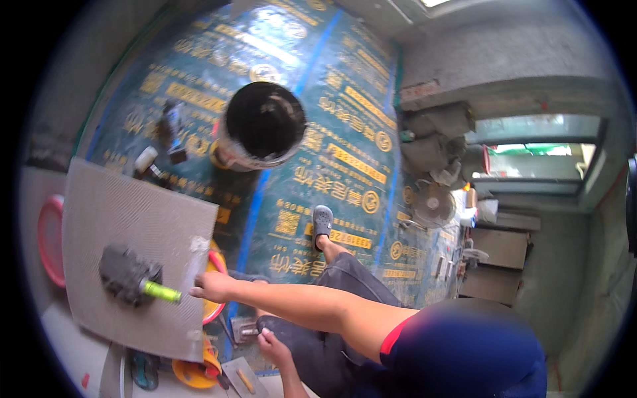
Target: The person spreads mortar onto the back of a large tile using a trowel, scooping mixture from a bucket and smoothing it across the surface.
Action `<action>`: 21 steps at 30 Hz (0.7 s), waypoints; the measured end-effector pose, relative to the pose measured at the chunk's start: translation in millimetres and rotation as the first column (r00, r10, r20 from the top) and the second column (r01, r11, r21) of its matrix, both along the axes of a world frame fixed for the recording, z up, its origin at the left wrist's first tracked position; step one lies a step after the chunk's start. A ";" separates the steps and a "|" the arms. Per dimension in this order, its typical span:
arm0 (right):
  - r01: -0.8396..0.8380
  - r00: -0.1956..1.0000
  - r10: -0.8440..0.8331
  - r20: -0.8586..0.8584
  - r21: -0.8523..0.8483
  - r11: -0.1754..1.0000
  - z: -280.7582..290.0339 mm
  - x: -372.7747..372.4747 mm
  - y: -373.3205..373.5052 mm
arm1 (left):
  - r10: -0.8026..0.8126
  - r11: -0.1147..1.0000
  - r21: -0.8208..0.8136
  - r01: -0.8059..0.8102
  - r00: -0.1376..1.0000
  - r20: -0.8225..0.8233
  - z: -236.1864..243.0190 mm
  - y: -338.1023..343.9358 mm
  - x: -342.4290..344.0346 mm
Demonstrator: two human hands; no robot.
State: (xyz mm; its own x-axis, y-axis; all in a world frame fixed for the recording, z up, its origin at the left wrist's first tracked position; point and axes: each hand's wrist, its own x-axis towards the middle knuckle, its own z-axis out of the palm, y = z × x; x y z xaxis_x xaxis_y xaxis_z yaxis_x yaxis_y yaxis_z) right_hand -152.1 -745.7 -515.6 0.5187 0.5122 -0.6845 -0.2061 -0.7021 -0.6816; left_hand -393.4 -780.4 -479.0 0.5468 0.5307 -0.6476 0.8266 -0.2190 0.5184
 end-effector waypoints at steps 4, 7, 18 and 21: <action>0.367 0.900 -0.393 -0.191 -0.158 0.917 3.4 -6.6 -175.4 | -0.024 0.999 0.039 0.024 1.000 0.005 6.5 1.7 8.9; 0.474 0.857 -0.512 0.057 -0.478 0.740 -46.6 -52.2 -370.1 | -0.104 0.990 0.089 0.106 0.994 -0.024 3.6 -26.4 7.2; 0.725 -0.193 -0.945 0.265 -0.610 -0.319 -217.5 -164.3 -837.0 | -0.481 0.657 0.326 0.679 0.711 -0.512 3.5 -237.4 5.3; 0.657 -0.423 -0.802 0.421 -0.467 -0.592 -267.0 -216.1 -974.8 | -0.527 0.702 0.126 0.701 0.630 -0.570 -11.9 -327.5 14.9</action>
